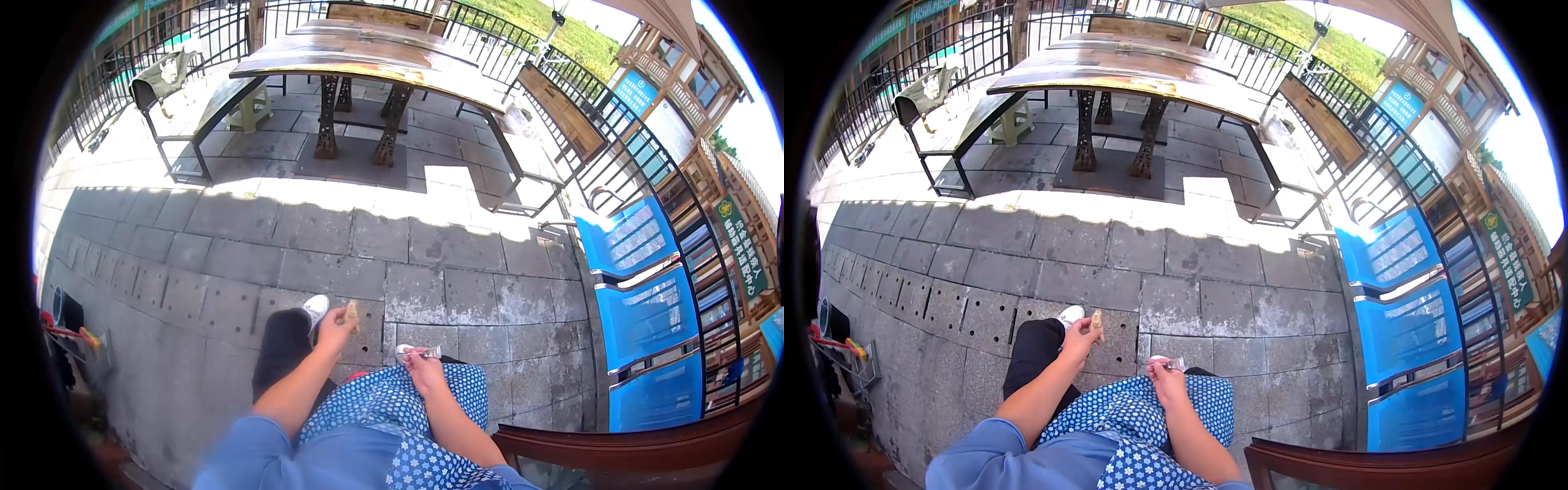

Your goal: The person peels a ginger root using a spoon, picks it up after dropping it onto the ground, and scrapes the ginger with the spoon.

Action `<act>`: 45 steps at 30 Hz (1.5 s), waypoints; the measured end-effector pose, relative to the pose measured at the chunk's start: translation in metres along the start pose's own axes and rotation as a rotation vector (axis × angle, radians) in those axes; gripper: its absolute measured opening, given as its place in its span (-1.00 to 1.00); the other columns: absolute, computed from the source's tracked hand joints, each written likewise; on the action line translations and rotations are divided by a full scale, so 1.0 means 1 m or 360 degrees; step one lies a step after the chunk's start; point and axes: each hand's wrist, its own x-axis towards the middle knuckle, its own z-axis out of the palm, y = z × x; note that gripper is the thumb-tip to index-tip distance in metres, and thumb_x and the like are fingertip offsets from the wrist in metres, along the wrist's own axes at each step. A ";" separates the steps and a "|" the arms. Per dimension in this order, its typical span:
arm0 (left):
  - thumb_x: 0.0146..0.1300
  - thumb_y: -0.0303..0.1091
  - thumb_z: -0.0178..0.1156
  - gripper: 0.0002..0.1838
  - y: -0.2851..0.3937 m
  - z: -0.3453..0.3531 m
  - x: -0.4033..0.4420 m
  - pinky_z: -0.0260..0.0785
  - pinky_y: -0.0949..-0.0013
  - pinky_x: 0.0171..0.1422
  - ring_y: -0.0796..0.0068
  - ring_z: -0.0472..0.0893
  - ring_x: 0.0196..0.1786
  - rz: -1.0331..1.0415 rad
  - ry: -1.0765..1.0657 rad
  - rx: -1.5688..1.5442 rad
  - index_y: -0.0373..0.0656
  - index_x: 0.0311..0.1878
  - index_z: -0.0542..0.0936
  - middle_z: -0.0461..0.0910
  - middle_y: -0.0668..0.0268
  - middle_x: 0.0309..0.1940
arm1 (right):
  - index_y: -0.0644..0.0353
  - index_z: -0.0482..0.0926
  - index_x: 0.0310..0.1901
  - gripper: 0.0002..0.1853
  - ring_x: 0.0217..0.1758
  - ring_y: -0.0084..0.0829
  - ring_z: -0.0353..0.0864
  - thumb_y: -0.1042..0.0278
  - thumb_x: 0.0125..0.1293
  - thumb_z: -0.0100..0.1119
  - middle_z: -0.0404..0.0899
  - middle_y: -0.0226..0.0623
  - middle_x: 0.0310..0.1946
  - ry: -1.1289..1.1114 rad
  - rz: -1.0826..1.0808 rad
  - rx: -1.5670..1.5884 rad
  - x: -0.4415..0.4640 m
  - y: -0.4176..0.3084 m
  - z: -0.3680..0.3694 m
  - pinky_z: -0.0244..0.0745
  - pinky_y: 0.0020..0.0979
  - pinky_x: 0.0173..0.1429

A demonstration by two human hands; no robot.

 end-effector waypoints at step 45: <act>0.09 -0.50 0.09 -0.90 -0.084 -0.025 0.018 0.43 0.23 -0.36 0.31 0.52 -0.39 -0.0598 -0.0676 -0.0151 -0.19 -0.30 0.45 0.44 0.25 -0.49 | 0.16 0.53 -0.37 -0.74 -0.65 -0.60 0.36 0.20 0.28 -0.09 0.48 -0.40 -0.62 0.0156 -0.0236 -0.0385 -0.010 -0.005 -0.012 0.14 -0.53 -0.66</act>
